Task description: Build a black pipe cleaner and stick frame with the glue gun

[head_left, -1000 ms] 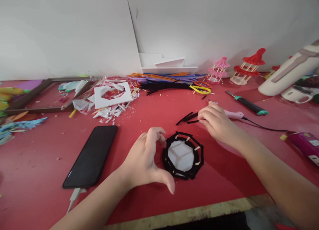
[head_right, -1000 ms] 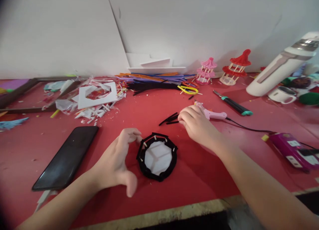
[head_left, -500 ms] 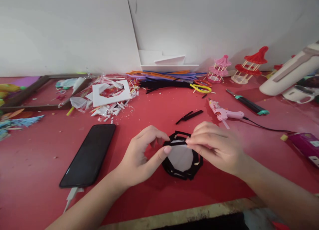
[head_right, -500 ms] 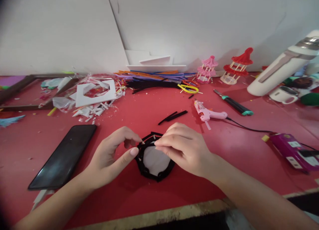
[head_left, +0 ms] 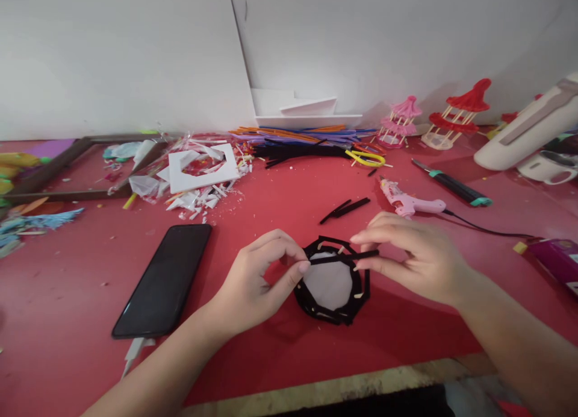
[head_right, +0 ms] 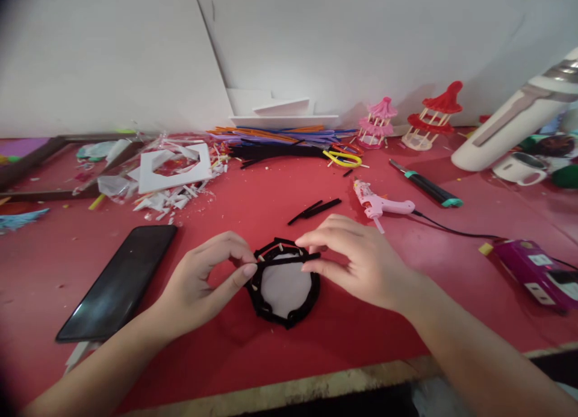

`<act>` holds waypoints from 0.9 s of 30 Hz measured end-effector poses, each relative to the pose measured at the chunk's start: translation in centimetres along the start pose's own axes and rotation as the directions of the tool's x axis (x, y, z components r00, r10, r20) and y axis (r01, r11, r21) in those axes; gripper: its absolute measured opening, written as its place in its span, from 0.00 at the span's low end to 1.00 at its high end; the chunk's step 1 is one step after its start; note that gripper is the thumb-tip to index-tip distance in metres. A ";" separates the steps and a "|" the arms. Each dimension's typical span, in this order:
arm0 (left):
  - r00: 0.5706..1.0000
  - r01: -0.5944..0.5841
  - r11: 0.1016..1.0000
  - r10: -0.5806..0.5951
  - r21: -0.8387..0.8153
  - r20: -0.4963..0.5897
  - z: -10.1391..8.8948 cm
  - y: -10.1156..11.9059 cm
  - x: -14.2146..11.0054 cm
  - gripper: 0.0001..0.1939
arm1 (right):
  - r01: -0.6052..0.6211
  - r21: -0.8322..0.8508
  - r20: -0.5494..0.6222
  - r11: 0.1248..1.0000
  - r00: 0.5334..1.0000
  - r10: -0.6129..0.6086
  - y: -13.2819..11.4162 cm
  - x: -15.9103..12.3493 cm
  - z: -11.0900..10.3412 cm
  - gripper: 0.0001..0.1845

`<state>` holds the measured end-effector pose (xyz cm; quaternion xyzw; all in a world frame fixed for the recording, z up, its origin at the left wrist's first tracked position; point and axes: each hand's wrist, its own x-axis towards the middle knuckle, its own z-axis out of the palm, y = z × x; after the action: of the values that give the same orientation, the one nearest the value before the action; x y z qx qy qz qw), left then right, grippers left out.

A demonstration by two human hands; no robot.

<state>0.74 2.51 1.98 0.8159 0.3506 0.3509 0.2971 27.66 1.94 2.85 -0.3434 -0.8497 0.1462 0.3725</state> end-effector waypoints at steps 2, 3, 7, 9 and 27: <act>1.000 -0.002 1.000 0.002 0.011 -0.002 -0.1 -0.1 0.0 0.05 | 0.011 0.029 0.021 1.000 1.000 -0.012 0.5 -0.2 -0.7 0.08; 1.000 -0.001 1.000 0.001 0.017 -0.004 -0.1 -0.2 0.0 0.05 | 0.029 0.054 0.022 0.998 0.999 -0.030 0.6 -0.3 -0.9 0.07; 1.000 0.010 0.999 -0.010 0.038 -0.004 -0.4 -0.3 0.0 0.05 | 0.069 0.104 0.043 0.992 0.996 -0.073 0.8 -0.4 -1.4 0.08; 1.000 0.021 0.999 -0.021 0.049 -0.014 -0.5 -0.4 0.0 0.05 | 0.072 0.089 0.085 0.993 0.993 -0.079 0.8 -0.4 -1.5 0.07; 0.980 0.146 0.988 -0.137 -0.051 0.144 -0.9 -0.2 -0.2 0.03 | -0.051 0.178 0.350 0.983 0.937 -0.015 1.3 -0.7 -2.2 0.03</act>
<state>-0.13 2.71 2.32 0.8020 0.3751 0.2813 0.3702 30.21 2.40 3.31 -0.2840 -0.8819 0.2863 0.2443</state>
